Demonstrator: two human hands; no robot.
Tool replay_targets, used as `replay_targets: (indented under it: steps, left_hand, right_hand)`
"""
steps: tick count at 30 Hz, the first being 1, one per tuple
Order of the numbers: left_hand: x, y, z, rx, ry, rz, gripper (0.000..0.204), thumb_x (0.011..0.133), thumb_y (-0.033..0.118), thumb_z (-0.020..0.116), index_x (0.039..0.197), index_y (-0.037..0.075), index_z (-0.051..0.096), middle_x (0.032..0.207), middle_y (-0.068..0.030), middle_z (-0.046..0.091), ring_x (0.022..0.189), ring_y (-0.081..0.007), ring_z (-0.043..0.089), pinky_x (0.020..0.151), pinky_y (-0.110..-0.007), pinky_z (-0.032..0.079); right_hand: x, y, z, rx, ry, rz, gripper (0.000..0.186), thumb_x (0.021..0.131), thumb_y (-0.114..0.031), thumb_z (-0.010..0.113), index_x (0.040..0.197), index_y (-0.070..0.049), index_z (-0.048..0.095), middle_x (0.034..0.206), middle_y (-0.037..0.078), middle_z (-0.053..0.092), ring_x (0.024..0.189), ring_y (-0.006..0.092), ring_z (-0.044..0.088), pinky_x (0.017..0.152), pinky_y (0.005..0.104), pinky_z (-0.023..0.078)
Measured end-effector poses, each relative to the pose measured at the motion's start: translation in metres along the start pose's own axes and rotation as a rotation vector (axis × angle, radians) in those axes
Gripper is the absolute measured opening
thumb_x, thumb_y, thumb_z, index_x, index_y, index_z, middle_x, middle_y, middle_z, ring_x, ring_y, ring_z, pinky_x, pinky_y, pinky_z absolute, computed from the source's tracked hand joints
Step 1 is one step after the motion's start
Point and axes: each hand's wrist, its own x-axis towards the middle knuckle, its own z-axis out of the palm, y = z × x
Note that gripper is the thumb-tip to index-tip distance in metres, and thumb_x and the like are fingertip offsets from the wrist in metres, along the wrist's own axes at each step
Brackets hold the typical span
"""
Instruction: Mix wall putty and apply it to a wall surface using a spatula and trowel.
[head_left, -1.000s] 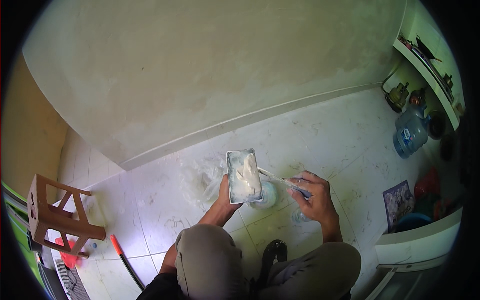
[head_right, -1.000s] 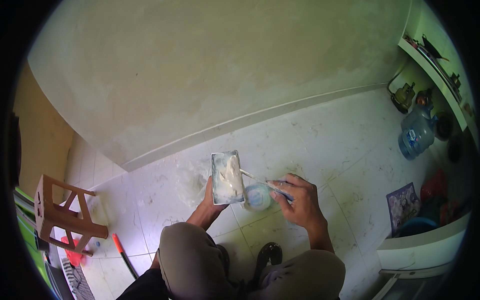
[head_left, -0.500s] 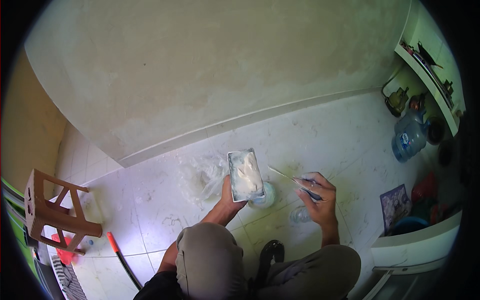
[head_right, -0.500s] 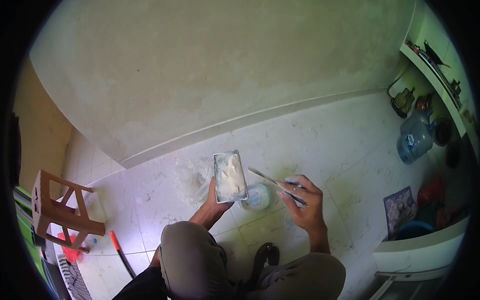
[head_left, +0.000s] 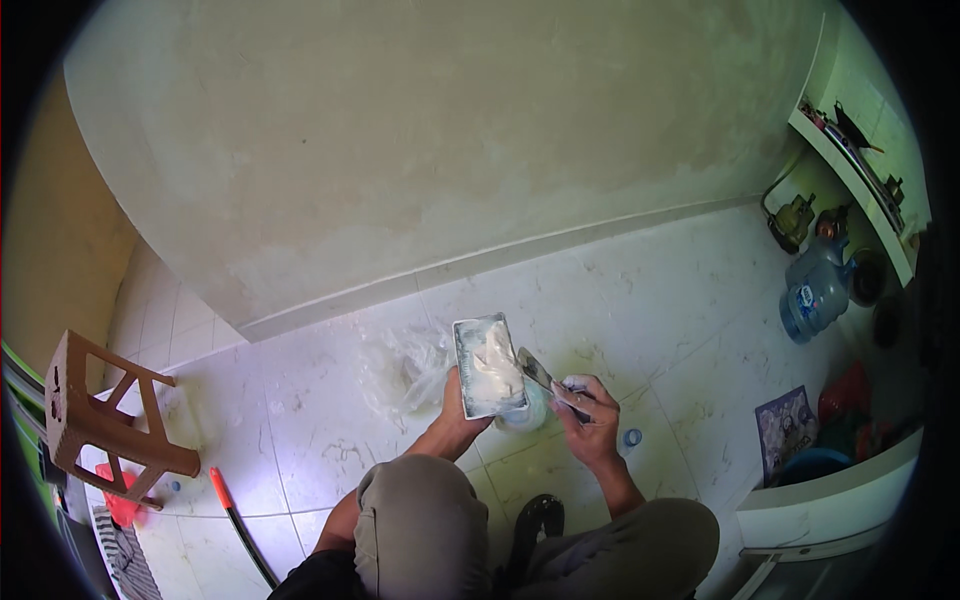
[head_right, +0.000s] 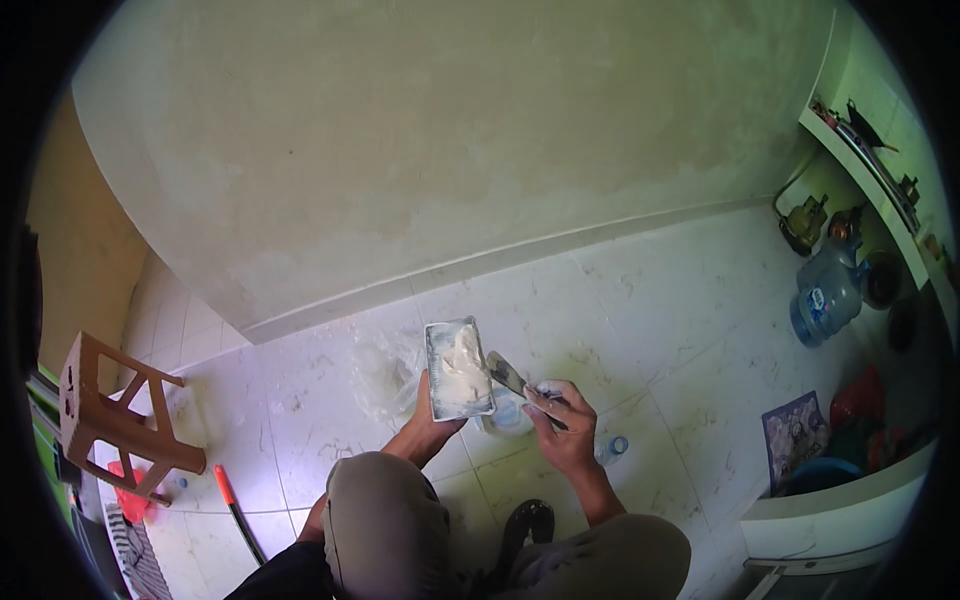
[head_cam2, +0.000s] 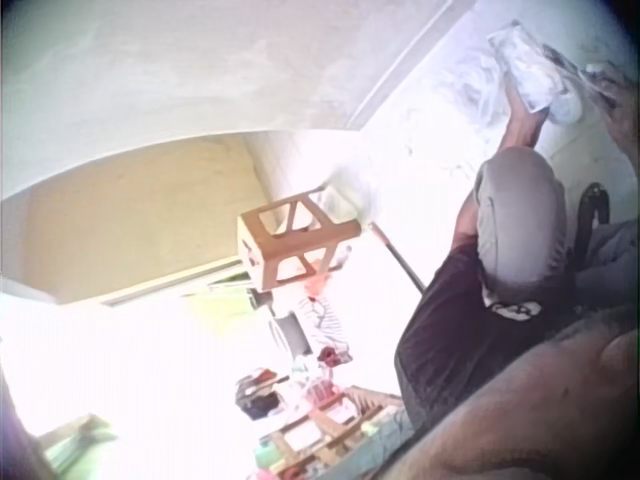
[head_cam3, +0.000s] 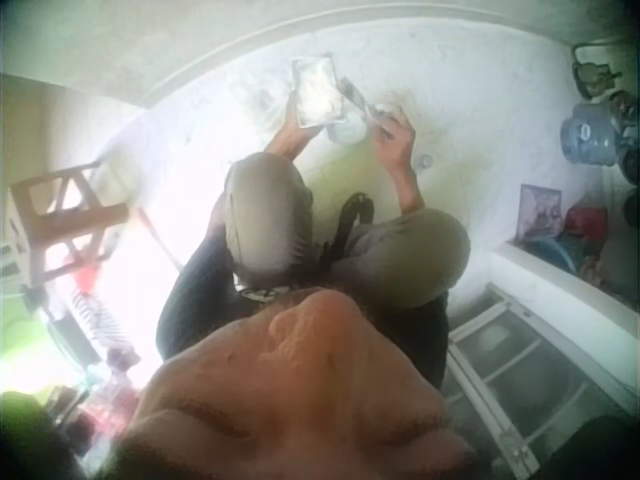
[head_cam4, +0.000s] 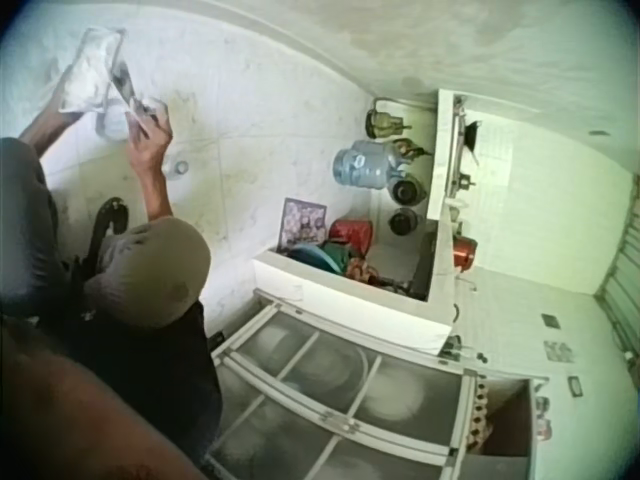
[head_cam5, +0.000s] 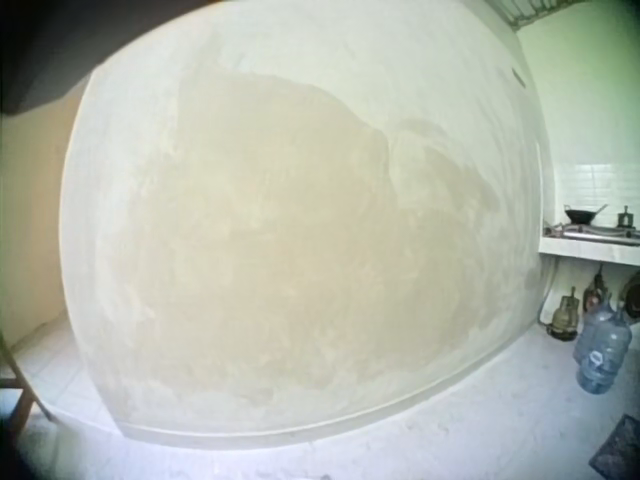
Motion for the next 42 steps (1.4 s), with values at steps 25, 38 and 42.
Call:
replay_targets:
  steps: [25,38,42]
  left_hand:
    - [-0.007,0.047,0.098,0.511,-0.078,0.253,0.021,0.107,0.015,0.055,0.121,0.002,0.065,0.109,-0.0094,0.073,0.092,-0.0213,0.076,0.082,-0.037,0.066]
    - [0.019,-0.01,0.235,0.763,-0.161,0.419,0.026,0.106,0.007,0.048,0.117,0.0,0.071,0.107,-0.01,0.077,0.094,-0.0192,0.076,0.086,-0.034,0.061]
    - [0.018,-0.049,0.255,0.778,-0.195,0.461,0.026,0.113,0.023,0.052,0.125,0.006,0.067,0.114,-0.0045,0.074,0.106,-0.0148,0.071,0.087,-0.036,0.061]
  right_hand:
    - [-0.085,0.127,0.036,-0.364,-0.268,0.166,0.022,0.096,-0.015,0.066,0.11,-0.001,0.076,0.103,0.019,0.074,0.098,0.0307,0.071,0.087,0.0406,0.058]
    - [0.157,-0.114,-0.077,0.788,-0.169,0.203,0.051,0.09,0.012,0.072,0.138,0.006,0.054,0.13,0.012,0.066,0.123,0.0192,0.064,0.108,0.0336,0.052]
    - [0.152,-0.122,-0.08,0.782,0.07,0.134,0.046,0.092,0.011,0.068,0.137,0.004,0.058,0.134,0.01,0.065,0.121,0.0177,0.063,0.106,0.0348,0.05]
